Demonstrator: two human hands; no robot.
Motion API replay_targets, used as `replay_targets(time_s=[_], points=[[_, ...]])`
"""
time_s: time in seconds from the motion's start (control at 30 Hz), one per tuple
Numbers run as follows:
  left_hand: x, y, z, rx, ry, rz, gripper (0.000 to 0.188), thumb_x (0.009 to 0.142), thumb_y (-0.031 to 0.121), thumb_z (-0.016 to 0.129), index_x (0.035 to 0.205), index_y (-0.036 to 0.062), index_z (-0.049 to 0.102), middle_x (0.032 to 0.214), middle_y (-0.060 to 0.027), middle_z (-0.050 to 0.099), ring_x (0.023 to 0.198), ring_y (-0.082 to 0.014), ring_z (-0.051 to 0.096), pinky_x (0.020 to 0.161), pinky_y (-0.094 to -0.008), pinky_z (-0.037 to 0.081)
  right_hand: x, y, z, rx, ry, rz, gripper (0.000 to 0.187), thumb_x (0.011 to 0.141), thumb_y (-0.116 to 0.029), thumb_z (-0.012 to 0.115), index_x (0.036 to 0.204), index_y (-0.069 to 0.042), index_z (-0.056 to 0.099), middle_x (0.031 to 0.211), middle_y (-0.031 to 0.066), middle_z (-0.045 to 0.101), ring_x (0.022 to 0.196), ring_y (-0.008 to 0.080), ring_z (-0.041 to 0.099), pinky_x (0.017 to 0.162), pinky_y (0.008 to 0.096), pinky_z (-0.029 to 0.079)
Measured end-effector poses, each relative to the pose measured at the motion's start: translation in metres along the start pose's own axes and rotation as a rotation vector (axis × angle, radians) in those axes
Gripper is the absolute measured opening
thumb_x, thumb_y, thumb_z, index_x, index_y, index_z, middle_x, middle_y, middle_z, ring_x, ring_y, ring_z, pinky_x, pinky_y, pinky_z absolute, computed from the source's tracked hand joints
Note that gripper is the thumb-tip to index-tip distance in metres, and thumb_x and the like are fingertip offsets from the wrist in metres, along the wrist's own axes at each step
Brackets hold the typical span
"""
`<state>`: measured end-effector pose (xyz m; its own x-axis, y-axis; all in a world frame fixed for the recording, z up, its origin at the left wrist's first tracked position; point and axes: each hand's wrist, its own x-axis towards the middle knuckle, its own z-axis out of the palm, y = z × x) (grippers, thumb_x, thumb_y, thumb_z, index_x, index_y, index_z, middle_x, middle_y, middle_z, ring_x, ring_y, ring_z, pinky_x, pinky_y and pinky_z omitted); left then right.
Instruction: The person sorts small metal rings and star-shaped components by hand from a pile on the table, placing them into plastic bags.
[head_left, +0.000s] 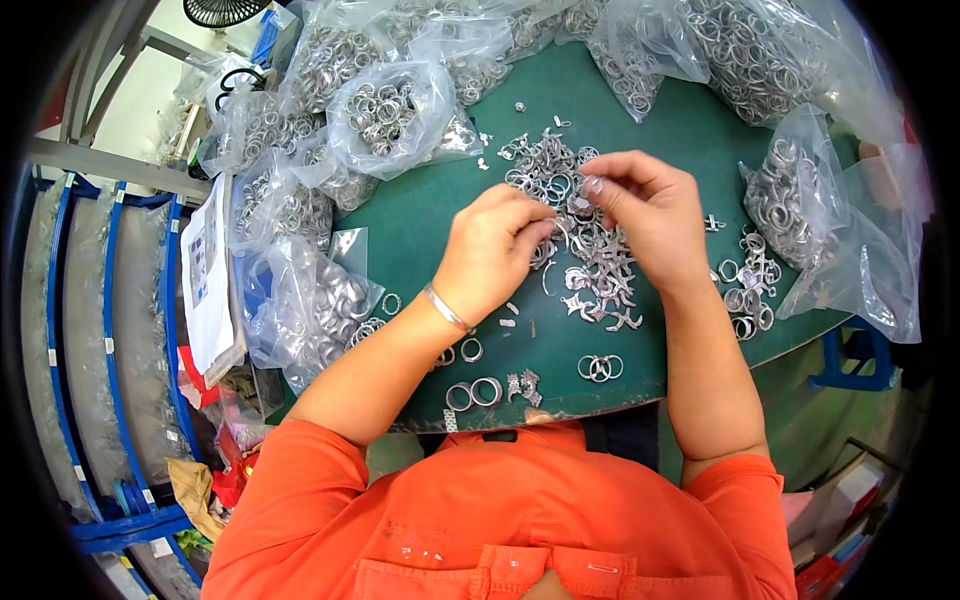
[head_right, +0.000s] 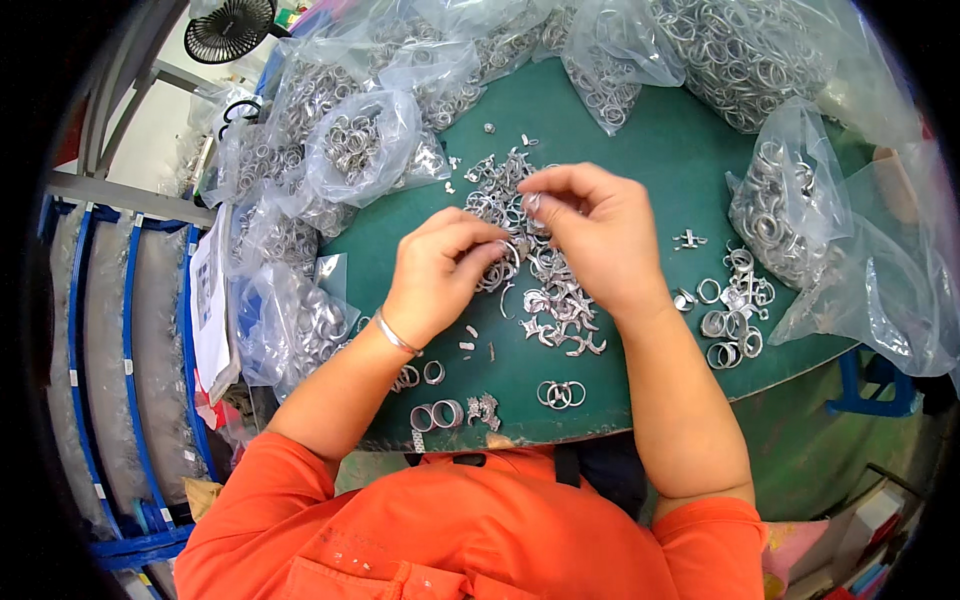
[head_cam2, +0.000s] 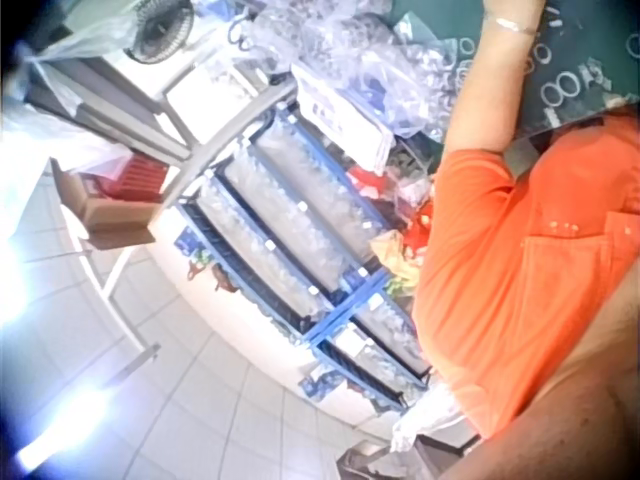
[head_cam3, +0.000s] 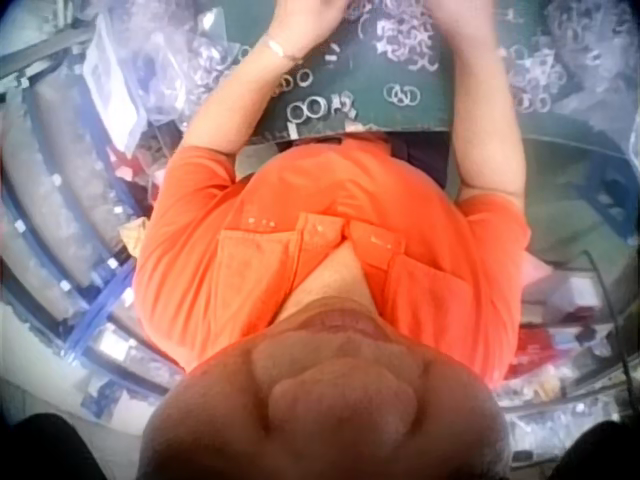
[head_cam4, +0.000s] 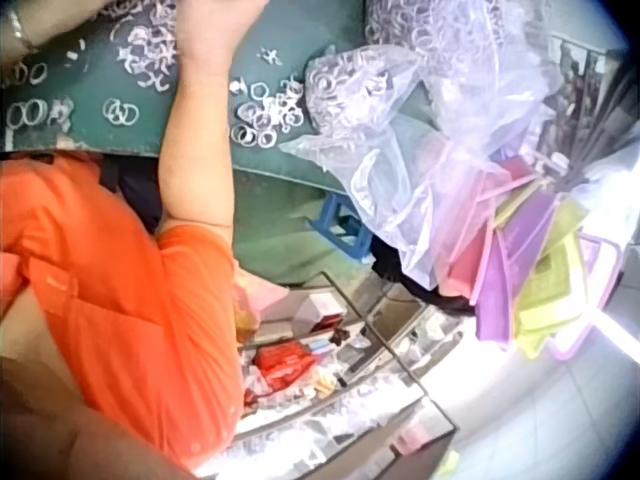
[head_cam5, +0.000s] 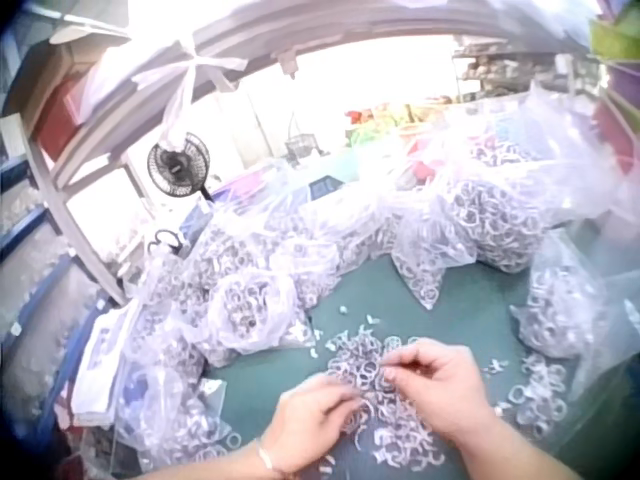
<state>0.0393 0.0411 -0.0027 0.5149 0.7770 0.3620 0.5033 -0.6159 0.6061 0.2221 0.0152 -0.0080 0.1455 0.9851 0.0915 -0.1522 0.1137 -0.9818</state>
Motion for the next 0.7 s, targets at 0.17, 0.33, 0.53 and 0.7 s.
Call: replay_targets(time_s=[0.17, 0.33, 0.53, 0.7], points=[[0.002, 0.003, -0.008, -0.245, 0.014, -0.298, 0.009, 0.082, -0.002, 0.066, 0.091, -0.0037, 0.065, 0.084, -0.0065, 0.068, 0.074, -0.0101, 0.063, 0.068, -0.0225, 0.052, -0.004, 0.001, 0.007, -0.074, -0.158, 0.13, 0.015, 0.082, 0.001, 0.064, 0.096, 0.001, 0.068, 0.078, 0.0034, 0.066, 0.062, 0.0057, 0.056, 0.054, 0.0203, 0.046], [0.002, 0.005, -0.007, -0.334, -0.011, -0.364, 0.011, 0.082, -0.003, 0.066, 0.093, -0.0048, 0.064, 0.09, -0.0089, 0.068, 0.079, -0.0113, 0.064, 0.069, -0.0233, 0.053, -0.005, 0.001, 0.012, 0.024, -0.184, 0.12, 0.014, 0.084, 0.0, 0.062, 0.097, 0.002, 0.067, 0.082, 0.0045, 0.066, 0.067, 0.007, 0.059, 0.055, 0.021, 0.048], [0.018, -0.003, -0.001, -0.092, 0.028, -0.056, 0.023, 0.078, 0.006, 0.071, 0.098, -0.0008, 0.063, 0.095, -0.0107, 0.062, 0.089, -0.0234, 0.062, 0.076, -0.0308, 0.05, 0.002, 0.002, 0.003, 0.292, 0.035, 0.082, 0.011, 0.088, -0.001, 0.058, 0.098, 0.002, 0.061, 0.087, 0.0081, 0.066, 0.071, 0.0099, 0.062, 0.057, 0.021, 0.051], [0.028, -0.021, 0.002, 0.286, -0.077, -0.003, 0.024, 0.076, 0.014, 0.071, 0.096, 0.0033, 0.064, 0.09, -0.0118, 0.058, 0.087, -0.0307, 0.057, 0.077, -0.0371, 0.046, 0.003, -0.006, 0.004, 0.361, 0.136, 0.098, 0.013, 0.089, -0.001, 0.057, 0.101, 0.003, 0.059, 0.085, 0.0088, 0.065, 0.069, 0.0104, 0.061, 0.057, 0.0214, 0.052]])
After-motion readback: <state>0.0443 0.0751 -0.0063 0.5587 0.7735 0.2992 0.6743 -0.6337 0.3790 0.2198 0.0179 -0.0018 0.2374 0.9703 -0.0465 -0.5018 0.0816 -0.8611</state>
